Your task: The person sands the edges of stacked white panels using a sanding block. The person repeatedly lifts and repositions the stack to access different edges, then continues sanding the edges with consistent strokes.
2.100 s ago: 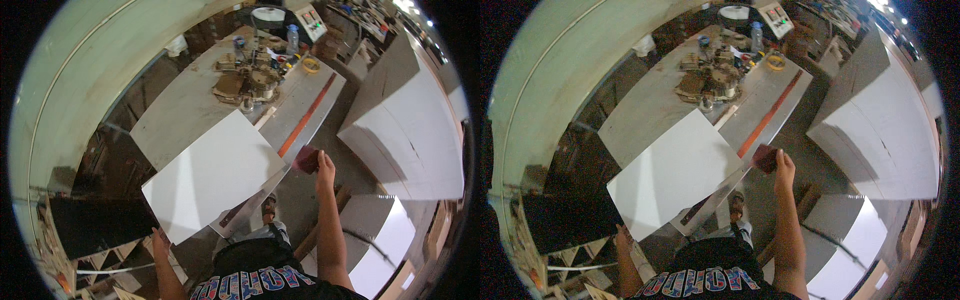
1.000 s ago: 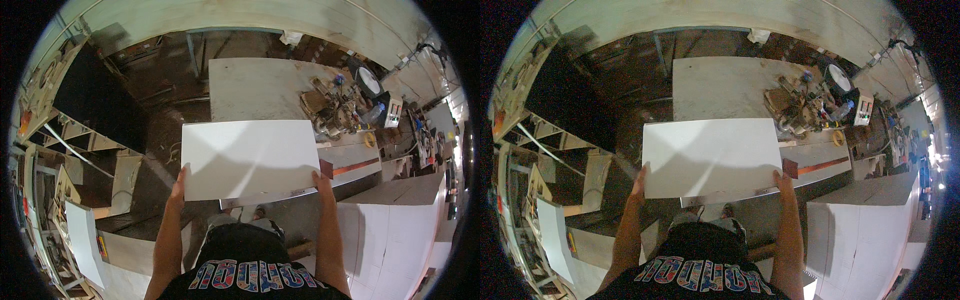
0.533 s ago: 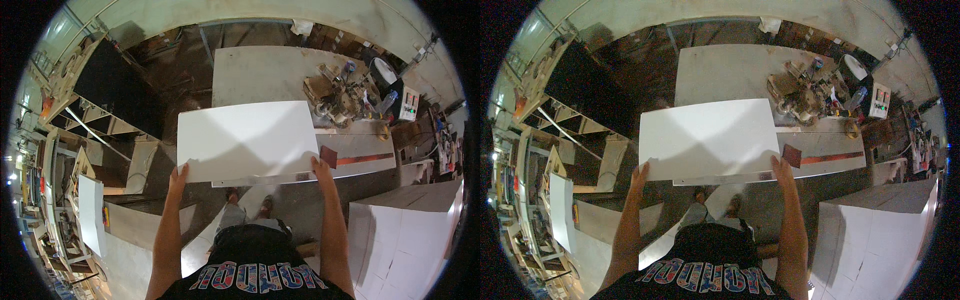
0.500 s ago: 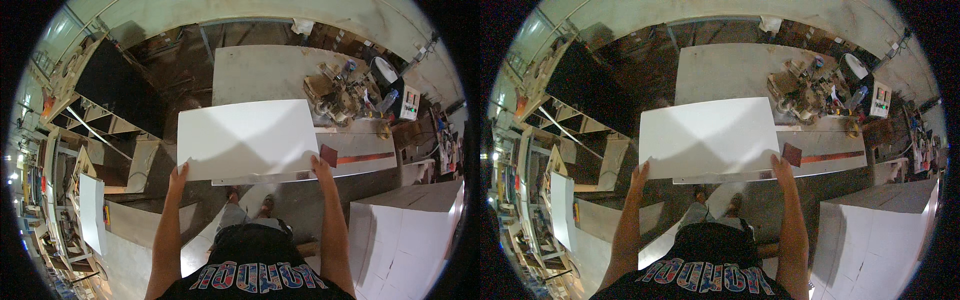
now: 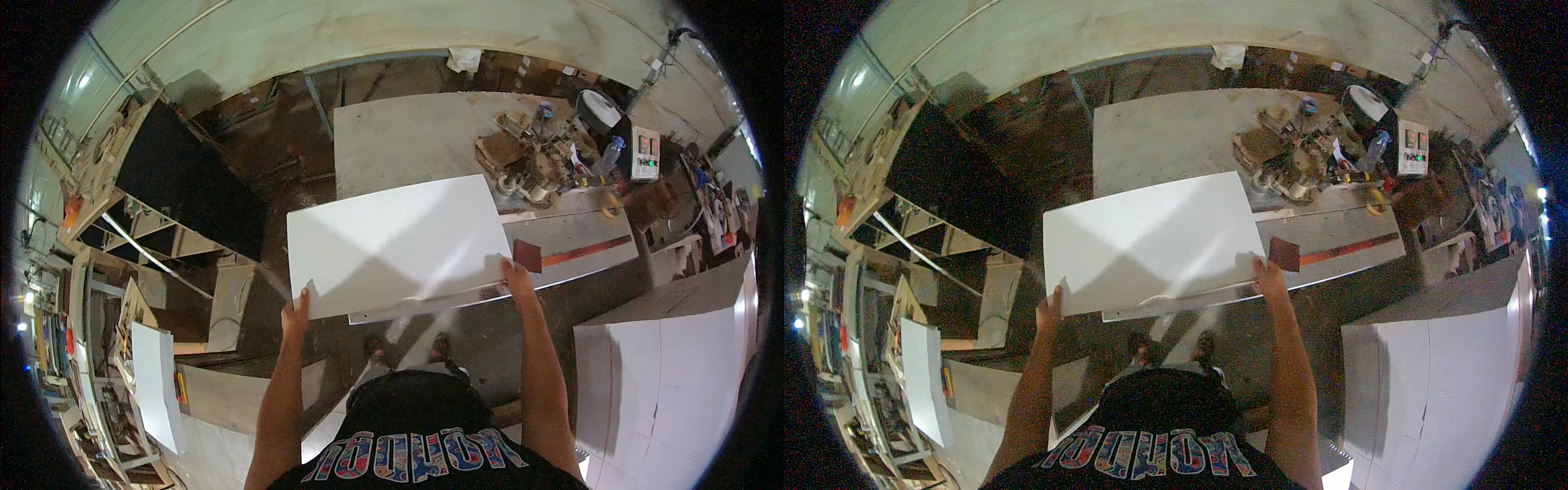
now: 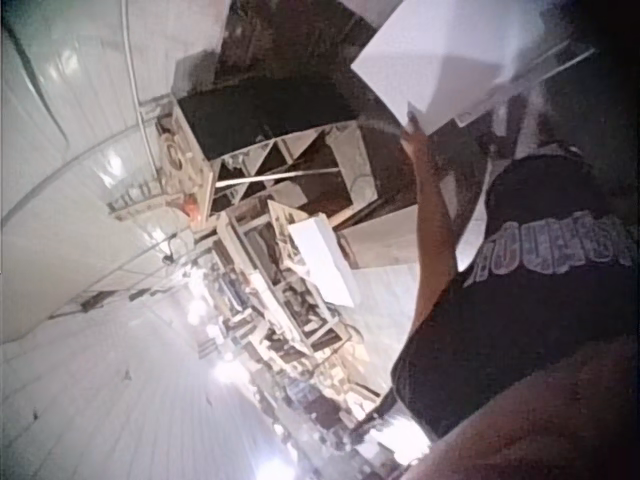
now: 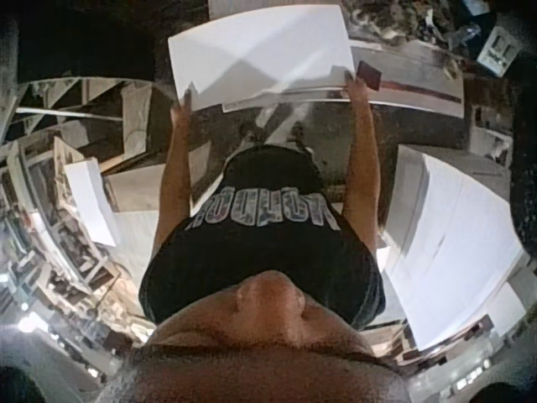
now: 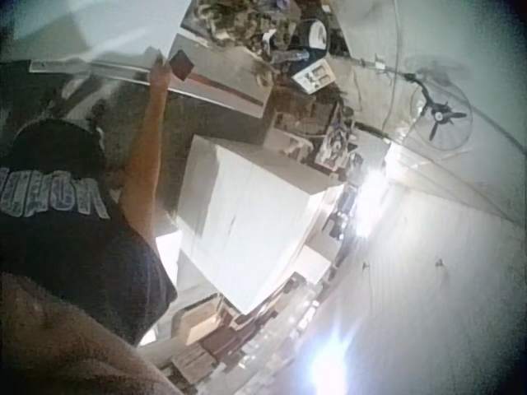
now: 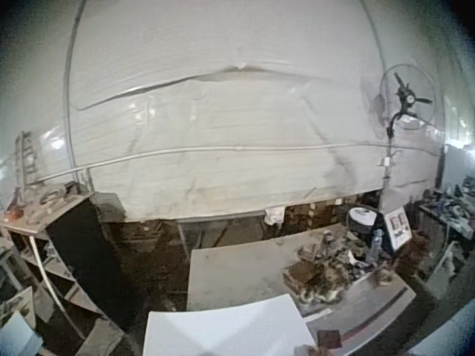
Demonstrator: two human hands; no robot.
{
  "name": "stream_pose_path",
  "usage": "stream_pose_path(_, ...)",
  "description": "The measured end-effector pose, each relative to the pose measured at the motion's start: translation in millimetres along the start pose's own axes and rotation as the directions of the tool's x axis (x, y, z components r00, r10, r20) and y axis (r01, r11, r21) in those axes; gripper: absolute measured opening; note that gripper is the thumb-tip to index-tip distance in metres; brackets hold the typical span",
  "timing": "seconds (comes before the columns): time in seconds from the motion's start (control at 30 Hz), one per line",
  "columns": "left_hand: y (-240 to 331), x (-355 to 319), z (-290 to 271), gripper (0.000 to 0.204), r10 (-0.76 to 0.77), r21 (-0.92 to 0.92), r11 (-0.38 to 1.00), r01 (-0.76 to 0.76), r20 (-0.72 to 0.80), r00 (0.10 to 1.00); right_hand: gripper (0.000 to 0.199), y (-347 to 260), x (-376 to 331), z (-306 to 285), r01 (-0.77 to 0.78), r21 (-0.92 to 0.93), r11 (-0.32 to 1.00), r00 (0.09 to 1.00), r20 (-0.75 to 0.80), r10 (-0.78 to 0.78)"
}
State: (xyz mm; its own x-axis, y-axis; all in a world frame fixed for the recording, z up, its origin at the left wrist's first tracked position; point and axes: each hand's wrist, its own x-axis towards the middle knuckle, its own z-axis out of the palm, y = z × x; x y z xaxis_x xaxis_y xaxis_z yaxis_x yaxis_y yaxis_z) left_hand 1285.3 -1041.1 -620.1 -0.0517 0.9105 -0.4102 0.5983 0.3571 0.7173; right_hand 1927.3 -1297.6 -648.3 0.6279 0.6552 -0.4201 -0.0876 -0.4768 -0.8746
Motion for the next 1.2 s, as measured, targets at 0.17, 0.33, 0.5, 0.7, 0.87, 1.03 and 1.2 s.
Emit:
stream_pose_path(0.17,5,10,-8,0.122,0.008,0.009,1.000,-0.008,0.074,0.997,0.057,28,-5,4,0.251,-0.077,0.965,0.966,-0.043,-0.255)
stream_pose_path(0.33,-12,47,-11,0.116,0.126,0.017,0.992,-0.127,0.021,0.992,0.067,46,-53,0,0.073,-0.142,0.987,0.997,-0.002,-0.074)
stream_pose_path(0.5,-33,94,-26,0.103,0.265,0.235,0.925,-0.299,0.165,0.950,0.066,43,-97,25,-0.129,-0.048,0.990,0.990,-0.063,0.126)
stream_pose_path(0.7,-42,107,-21,0.108,0.215,-0.058,0.977,-0.207,0.184,0.959,0.060,16,-130,44,-0.123,0.138,0.983,0.975,-0.168,0.145)
stream_pose_path(0.87,-35,68,-25,0.114,0.149,0.004,0.988,-0.155,0.233,0.961,0.060,-5,-113,33,-0.110,0.193,0.975,0.982,-0.130,0.137)
stream_pose_path(1.03,-29,-6,-4,0.110,-0.042,-0.033,0.998,0.048,0.157,0.987,0.058,-3,-66,2,-0.025,0.079,0.997,0.986,-0.161,0.038)
stream_pose_path(1.2,-27,-45,12,0.117,-0.117,-0.036,0.992,0.117,0.010,0.993,0.061,-1,-37,-35,-0.034,0.014,0.999,0.997,0.075,0.033)
